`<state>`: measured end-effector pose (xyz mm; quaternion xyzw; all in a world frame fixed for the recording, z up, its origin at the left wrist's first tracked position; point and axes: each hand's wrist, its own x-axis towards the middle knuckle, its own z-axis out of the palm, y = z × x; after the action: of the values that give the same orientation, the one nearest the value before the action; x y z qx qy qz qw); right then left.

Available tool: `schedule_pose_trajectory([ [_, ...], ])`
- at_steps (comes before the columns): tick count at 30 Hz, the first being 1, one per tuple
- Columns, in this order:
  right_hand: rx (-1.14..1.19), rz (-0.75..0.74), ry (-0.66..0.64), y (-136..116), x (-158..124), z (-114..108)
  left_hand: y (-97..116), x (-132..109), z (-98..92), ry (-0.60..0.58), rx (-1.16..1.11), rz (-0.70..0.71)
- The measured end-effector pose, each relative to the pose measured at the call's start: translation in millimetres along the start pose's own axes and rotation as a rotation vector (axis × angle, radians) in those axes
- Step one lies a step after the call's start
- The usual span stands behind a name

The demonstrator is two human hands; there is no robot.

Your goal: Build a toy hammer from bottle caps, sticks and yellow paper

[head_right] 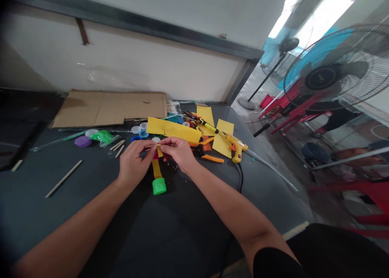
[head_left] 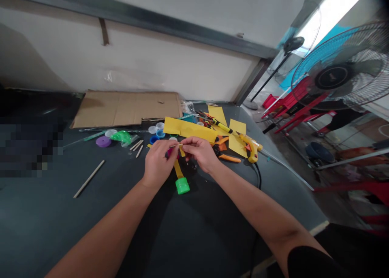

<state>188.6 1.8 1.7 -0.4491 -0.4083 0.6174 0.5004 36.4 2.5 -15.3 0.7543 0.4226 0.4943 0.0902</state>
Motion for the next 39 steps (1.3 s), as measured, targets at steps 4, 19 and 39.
schedule_pose_trajectory([
  [4,0.012,0.077,0.026,-2.3,-1.2,1.6,0.2,-0.3,-0.1,-0.007,0.022,0.004],
  [19,0.06,0.16,0.001,-8.3,-2.8,3.2,1.0,1.3,-2.9,-0.023,0.052,0.075],
  [39,-0.073,0.078,0.017,-2.7,2.5,4.7,6.7,7.1,5.2,-0.079,-0.518,-0.564],
])
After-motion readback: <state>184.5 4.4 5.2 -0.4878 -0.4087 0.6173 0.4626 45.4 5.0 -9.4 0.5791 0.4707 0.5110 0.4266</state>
